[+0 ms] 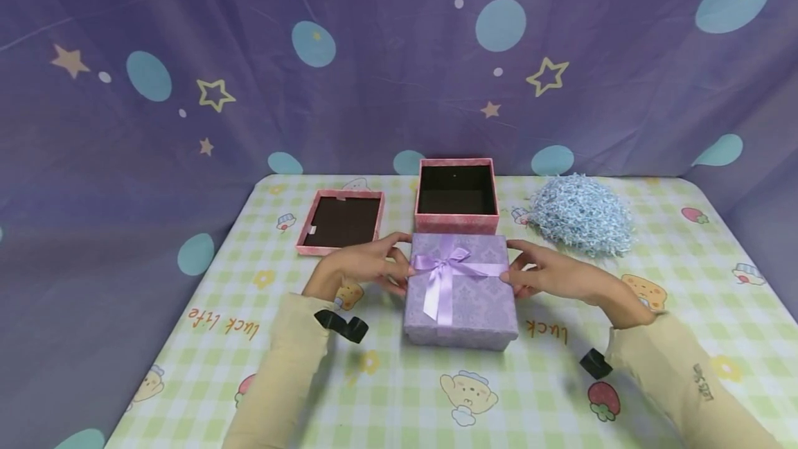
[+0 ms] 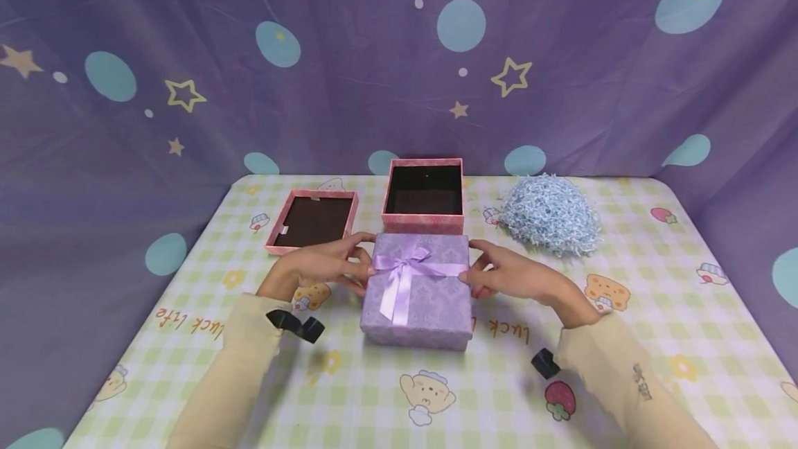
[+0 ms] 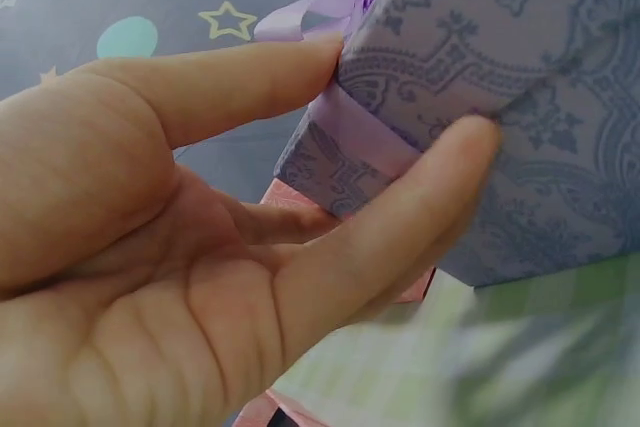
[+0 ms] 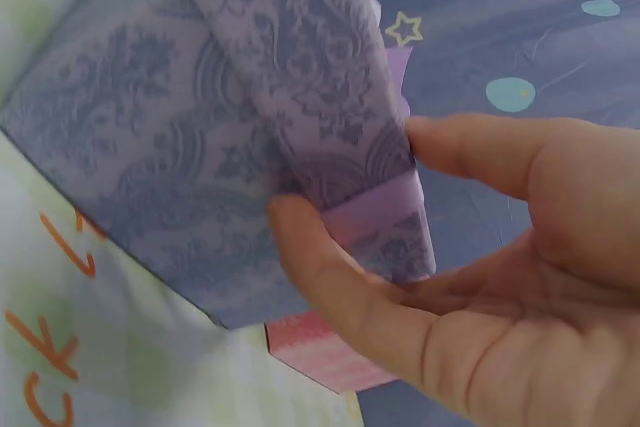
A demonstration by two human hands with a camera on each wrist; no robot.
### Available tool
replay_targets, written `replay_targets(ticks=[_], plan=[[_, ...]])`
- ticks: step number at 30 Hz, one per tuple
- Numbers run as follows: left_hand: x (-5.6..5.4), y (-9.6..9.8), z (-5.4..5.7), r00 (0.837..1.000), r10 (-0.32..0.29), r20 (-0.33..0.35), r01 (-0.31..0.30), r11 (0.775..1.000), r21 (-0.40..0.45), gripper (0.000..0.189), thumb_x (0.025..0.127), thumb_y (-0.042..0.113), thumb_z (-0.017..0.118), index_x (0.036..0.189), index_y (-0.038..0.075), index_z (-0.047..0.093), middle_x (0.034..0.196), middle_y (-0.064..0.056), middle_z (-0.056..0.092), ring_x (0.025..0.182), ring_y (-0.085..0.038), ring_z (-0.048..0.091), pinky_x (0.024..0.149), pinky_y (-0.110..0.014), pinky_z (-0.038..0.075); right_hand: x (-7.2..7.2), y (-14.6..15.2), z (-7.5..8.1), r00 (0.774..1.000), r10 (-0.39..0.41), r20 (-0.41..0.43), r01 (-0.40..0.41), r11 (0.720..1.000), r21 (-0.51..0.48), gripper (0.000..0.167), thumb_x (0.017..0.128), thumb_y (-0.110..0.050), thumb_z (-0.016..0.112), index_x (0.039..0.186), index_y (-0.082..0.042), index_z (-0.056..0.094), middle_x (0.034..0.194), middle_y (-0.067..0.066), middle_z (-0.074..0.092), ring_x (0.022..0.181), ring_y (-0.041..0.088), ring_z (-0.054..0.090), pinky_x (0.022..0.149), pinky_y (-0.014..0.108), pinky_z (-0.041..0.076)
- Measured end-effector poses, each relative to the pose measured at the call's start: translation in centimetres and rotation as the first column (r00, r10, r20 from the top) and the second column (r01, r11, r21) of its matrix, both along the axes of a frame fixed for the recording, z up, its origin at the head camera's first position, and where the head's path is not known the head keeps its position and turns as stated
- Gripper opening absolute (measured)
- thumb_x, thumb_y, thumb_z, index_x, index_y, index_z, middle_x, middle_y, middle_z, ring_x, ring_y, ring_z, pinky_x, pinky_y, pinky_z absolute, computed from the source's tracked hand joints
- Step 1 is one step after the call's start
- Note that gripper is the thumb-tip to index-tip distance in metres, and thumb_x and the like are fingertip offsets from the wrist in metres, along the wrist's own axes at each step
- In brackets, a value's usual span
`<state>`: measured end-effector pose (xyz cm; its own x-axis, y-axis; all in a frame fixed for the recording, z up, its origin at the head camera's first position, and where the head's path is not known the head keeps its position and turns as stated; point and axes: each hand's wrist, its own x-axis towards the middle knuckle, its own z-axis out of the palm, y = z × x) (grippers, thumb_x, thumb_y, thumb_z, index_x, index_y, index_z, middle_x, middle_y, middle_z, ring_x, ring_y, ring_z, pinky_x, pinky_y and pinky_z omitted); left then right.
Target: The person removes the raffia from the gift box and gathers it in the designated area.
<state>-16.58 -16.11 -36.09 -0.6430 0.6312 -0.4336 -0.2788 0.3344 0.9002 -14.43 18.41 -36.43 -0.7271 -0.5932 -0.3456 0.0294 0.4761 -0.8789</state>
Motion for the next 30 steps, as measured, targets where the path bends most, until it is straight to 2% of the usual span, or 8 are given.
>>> replay_targets(ticks=[2,5,12,20,30], plan=[[0.1,0.0,-0.1,1.000,0.007,0.013,-0.008,1.000,0.011,0.071,0.091,0.001,0.059,0.146,0.010,0.015,0.101,-0.012,0.054,0.089,-0.028,0.061,0.088,-0.048,0.054,0.1,-0.1,-0.1,0.999,-0.020,0.049,0.022,0.999,-0.041,0.085,0.095,-0.029,0.060,0.151,0.001,0.004,0.118,0.022,0.048,0.096,0.024,0.065,0.088,0.038,0.055],[0.1,0.1,-0.1,0.999,0.025,0.025,-0.026,0.999,0.020,0.069,0.091,0.000,0.058,0.146,0.011,0.016,0.101,-0.012,0.053,0.090,-0.028,0.060,0.087,-0.047,0.055,0.2,-0.3,-0.1,0.996,-0.035,0.079,0.042,0.996,-0.084,0.084,0.095,-0.025,0.060,0.151,0.000,0.003,0.119,0.024,0.044,0.097,0.026,0.064,0.087,0.040,0.056],[0.1,0.3,0.3,0.998,0.069,0.015,-0.069,0.998,0.003,0.070,0.092,0.002,0.057,0.147,0.013,0.016,0.104,-0.013,0.052,0.089,-0.024,0.058,0.087,-0.046,0.055,0.1,-0.7,0.1,0.996,-0.074,0.054,0.078,0.994,-0.081,0.079,0.096,-0.022,0.057,0.152,-0.002,0.005,0.116,0.023,0.045,0.092,0.024,0.062,0.085,0.039,0.056],[0.0,0.2,0.5,0.998,0.056,0.019,-0.056,0.998,-0.004,0.069,0.093,0.002,0.057,0.147,0.013,0.015,0.104,-0.013,0.051,0.089,-0.024,0.059,0.087,-0.045,0.055,0.1,-0.6,0.3,0.996,-0.071,0.052,0.075,0.995,-0.072,0.081,0.096,-0.025,0.058,0.153,-0.003,0.005,0.118,0.023,0.044,0.093,0.024,0.062,0.085,0.039,0.057],[0.0,0.3,1.0,0.996,0.079,0.029,-0.079,0.996,0.026,0.070,0.092,0.001,0.058,0.147,0.012,0.016,0.102,-0.013,0.051,0.087,-0.023,0.058,0.086,-0.045,0.056,0.0,-0.5,0.8,0.997,-0.072,0.041,0.075,0.993,-0.091,0.083,0.095,-0.025,0.060,0.153,-0.002,0.006,0.117,0.024,0.045,0.092,0.024,0.063,0.084,0.039,0.057]])
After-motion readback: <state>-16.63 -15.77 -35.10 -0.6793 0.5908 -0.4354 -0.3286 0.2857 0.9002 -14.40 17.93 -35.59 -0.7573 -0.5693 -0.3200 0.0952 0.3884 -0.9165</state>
